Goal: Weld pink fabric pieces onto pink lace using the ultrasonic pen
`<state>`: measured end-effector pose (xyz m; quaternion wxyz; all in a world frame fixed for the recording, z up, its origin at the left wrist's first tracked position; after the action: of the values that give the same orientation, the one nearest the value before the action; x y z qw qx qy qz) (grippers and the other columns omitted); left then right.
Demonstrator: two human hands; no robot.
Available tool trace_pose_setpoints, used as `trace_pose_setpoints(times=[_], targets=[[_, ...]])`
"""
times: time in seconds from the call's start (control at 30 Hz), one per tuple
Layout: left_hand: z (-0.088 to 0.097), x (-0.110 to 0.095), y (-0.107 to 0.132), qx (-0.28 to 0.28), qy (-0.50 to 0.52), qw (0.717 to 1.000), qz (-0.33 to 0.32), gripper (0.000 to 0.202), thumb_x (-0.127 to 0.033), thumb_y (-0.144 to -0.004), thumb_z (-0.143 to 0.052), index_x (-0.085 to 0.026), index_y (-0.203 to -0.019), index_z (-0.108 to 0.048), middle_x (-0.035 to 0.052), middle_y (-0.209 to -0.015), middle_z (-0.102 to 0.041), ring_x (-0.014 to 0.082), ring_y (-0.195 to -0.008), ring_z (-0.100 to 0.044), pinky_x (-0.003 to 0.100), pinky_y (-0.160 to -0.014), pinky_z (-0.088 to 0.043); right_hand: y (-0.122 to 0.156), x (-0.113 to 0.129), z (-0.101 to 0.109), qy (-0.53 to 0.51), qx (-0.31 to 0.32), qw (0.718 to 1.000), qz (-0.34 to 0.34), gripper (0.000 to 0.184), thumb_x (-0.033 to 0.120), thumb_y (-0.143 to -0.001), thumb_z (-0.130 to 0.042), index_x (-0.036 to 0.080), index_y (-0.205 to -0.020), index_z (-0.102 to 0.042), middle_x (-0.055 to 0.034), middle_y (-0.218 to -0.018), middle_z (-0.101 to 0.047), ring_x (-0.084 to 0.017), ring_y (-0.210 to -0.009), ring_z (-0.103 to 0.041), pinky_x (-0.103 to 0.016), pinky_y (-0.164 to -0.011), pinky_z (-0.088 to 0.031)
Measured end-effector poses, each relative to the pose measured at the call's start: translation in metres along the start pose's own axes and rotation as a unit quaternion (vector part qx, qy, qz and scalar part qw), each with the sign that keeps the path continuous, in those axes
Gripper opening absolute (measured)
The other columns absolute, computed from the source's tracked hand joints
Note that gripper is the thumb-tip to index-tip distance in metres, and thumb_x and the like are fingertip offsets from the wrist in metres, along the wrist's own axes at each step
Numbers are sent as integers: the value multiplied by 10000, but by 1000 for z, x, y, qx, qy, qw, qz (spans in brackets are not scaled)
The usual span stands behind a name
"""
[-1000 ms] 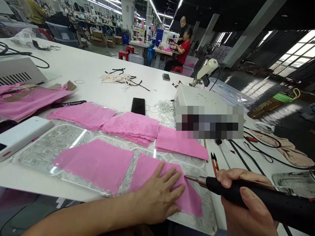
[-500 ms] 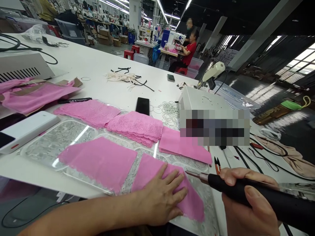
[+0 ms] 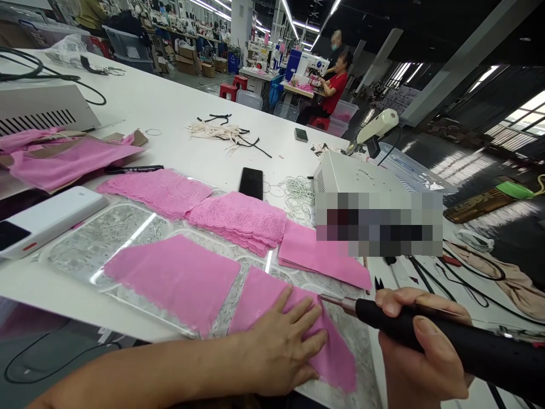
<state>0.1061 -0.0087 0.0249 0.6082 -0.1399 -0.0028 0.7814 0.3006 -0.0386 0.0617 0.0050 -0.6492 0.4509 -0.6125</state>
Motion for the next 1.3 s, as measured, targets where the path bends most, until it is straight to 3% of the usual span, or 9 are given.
trace_pose_setpoints(times=[0.57,0.8,0.93,1.1,1.3], targets=[[-7,0,1,-20,-19,1000,-7,490,-499,-1007,-460,-138,-1327,-545,178,-1468,-495,315,-1379,-440,535,-1140,-315,1,1,-2,20,14,1000,0,123,205,-654,-605,177,-772,-580,-13,-694,-628,-147,-519,-547,-370,-547,-504],[-3,-2,4,-50,-27,998,-10,511,-537,-997,-467,-141,-1301,-576,176,-1474,-492,337,-1384,-439,536,-1111,-359,-2,5,-9,25,-11,999,-21,137,216,-596,-595,189,-729,-571,7,-656,-600,-138,-494,-510,-351,-514,-473],[4,3,21,-83,-37,996,-1,514,-505,-1031,-400,-136,-1362,-536,141,-1473,-510,320,-1380,-455,543,-1115,-373,0,7,-17,5,-34,999,-25,155,218,-572,-578,200,-726,-572,17,-645,-589,-130,-478,-483,-348,-503,-467],[8,21,59,-154,-62,983,73,416,-396,-1042,-427,-106,-1287,-595,127,-1393,-593,301,-1351,-500,539,-1178,-310,4,3,-32,-7,-13,999,-30,167,209,-583,-590,197,-750,-590,8,-657,-608,-140,-468,-500,-350,-487,-467],[12,37,87,-129,-55,983,119,388,-338,-1037,-442,-118,-1332,-563,140,-1431,-556,296,-1403,-441,540,-1190,-300,5,-4,-38,-16,16,999,-41,158,212,-615,-628,190,-769,-603,2,-674,-622,-145,-482,-530,-346,-485,-480]])
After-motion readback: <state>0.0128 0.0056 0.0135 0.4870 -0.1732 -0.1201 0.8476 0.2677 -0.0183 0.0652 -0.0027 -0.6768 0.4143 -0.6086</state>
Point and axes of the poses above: each hand's wrist, its own y-axis away from the middle knuckle, its own z-axis out of the back of the hand, x = y × z, the point moved 1 cm from there along -y, towards the middle knuckle
